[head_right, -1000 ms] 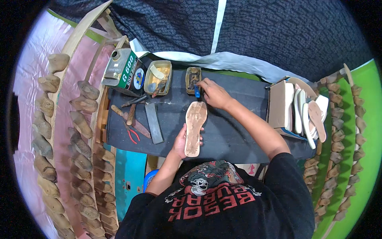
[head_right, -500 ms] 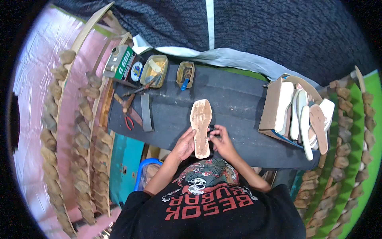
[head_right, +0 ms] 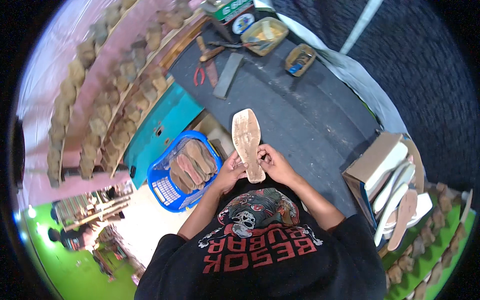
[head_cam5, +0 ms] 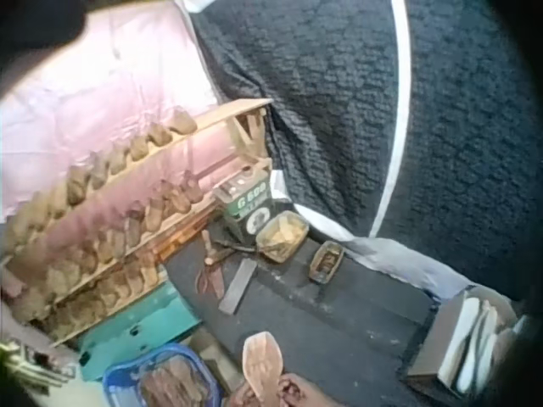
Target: Apply adhesive to shoe insoles using a brush.
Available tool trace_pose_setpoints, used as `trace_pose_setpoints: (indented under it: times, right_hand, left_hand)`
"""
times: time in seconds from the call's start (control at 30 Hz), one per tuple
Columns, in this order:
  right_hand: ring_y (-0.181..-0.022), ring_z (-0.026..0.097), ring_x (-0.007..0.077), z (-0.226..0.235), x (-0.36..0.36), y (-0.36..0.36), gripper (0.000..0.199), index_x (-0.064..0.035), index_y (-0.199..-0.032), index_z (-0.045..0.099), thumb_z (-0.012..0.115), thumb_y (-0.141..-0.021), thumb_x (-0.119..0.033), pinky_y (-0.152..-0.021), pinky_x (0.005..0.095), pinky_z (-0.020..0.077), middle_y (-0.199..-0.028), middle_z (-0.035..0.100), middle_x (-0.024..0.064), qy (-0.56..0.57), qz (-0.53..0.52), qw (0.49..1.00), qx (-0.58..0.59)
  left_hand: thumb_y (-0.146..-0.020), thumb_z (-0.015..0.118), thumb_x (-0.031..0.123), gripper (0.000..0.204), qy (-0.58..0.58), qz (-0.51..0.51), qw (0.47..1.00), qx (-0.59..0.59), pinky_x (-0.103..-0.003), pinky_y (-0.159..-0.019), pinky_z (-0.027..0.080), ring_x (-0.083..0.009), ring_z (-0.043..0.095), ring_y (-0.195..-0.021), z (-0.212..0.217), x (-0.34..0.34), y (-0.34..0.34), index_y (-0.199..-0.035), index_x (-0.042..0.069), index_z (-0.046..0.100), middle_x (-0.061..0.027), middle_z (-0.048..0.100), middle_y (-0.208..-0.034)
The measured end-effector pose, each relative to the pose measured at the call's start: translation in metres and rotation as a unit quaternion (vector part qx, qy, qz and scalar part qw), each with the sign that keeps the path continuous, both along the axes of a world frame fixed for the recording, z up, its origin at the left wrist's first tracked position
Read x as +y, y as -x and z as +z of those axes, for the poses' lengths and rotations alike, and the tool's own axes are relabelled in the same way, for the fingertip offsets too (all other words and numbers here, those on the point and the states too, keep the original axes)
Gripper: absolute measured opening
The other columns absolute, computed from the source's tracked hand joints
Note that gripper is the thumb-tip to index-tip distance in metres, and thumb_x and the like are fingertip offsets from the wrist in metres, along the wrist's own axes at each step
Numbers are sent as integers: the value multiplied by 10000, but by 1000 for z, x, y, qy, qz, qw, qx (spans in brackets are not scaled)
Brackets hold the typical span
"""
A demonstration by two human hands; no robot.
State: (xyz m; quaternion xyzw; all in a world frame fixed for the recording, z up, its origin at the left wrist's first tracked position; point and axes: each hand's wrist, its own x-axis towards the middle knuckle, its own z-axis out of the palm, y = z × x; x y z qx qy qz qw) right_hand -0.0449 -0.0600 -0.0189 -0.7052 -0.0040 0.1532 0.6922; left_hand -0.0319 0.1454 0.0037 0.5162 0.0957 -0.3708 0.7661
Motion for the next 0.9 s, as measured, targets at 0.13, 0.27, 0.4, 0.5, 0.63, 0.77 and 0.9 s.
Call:
trace_pose_setpoints:
  times: [0.13, 0.27, 0.4, 0.5, 0.63, 0.77, 0.9]
  right_hand:
    - [-659, 500, 68, -23, 49, -3, 429, -30, -1301, 533, 632, -884, -1, -599, 245, 427, -906, 627, 13, -2, 34, 999, 20]
    - [-631, 564, 132, -47, 89, 13, 534, -52, -1390, 464, 608, -877, -18, -584, 307, 473, -948, 629, 76, 22, 129, 991, 13]
    - [-619, 635, 175, -68, 136, 27, 599, -74, -1428, 422, 604, -861, -10, -588, 343, 529, -966, 630, 102, 78, 196, 971, 115]
    - [-715, 629, 127, -82, 183, 30, 618, -49, -1447, 412, 604, -863, 17, -627, 286, 511, -1007, 596, 76, 53, 234, 954, 180]
    - [-720, 637, 129, -152, 261, 52, 576, -2, -1429, 419, 615, -887, -8, -654, 293, 521, -1046, 611, 92, 23, 267, 953, 143]
    - [-945, 663, 246, -196, 366, 58, 544, 5, -1403, 439, 668, -925, -118, -803, 343, 537, -1166, 616, 161, -44, 304, 939, 157]
    - [-993, 682, 321, -244, 457, 61, 480, 43, -1274, 525, 668, -848, -126, -852, 390, 536, -1094, 664, 230, -9, 248, 965, 81]
  left_hand:
    - [-986, 586, 56, 540, -55, 87, 995, -7, -380, -904, 590, -183, 629, -1148, -21, 40, 20, -1485, 102, 386, -76, 602, -1297]
    - [-978, 554, 7, 516, -46, 147, 988, 11, -391, -865, 603, -211, 651, -1105, -55, 87, 43, -1463, 94, 399, -103, 621, -1231]
    - [-950, 538, -29, 549, -51, 170, 983, 51, -377, -841, 605, -227, 660, -1085, -89, 141, 76, -1465, 91, 392, -102, 620, -1202]
    - [-931, 582, 2, 613, -73, 182, 976, 96, -382, -842, 615, -233, 652, -1102, -115, 183, 95, -1492, 92, 352, -109, 598, -1252]
    - [-890, 603, -31, 688, -106, 249, 955, 126, -346, -822, 611, -239, 645, -1117, -145, 255, 118, -1503, 75, 308, -108, 595, -1244]
    - [-898, 605, -33, 676, -157, 310, 932, 108, -316, -855, 582, -214, 631, -1108, -195, 339, 146, -1501, 71, 316, -120, 598, -1235]
    - [-918, 582, -27, 615, -233, 328, 907, 124, -331, -865, 565, -215, 625, -1102, -243, 410, 141, -1481, 69, 355, -126, 613, -1229]
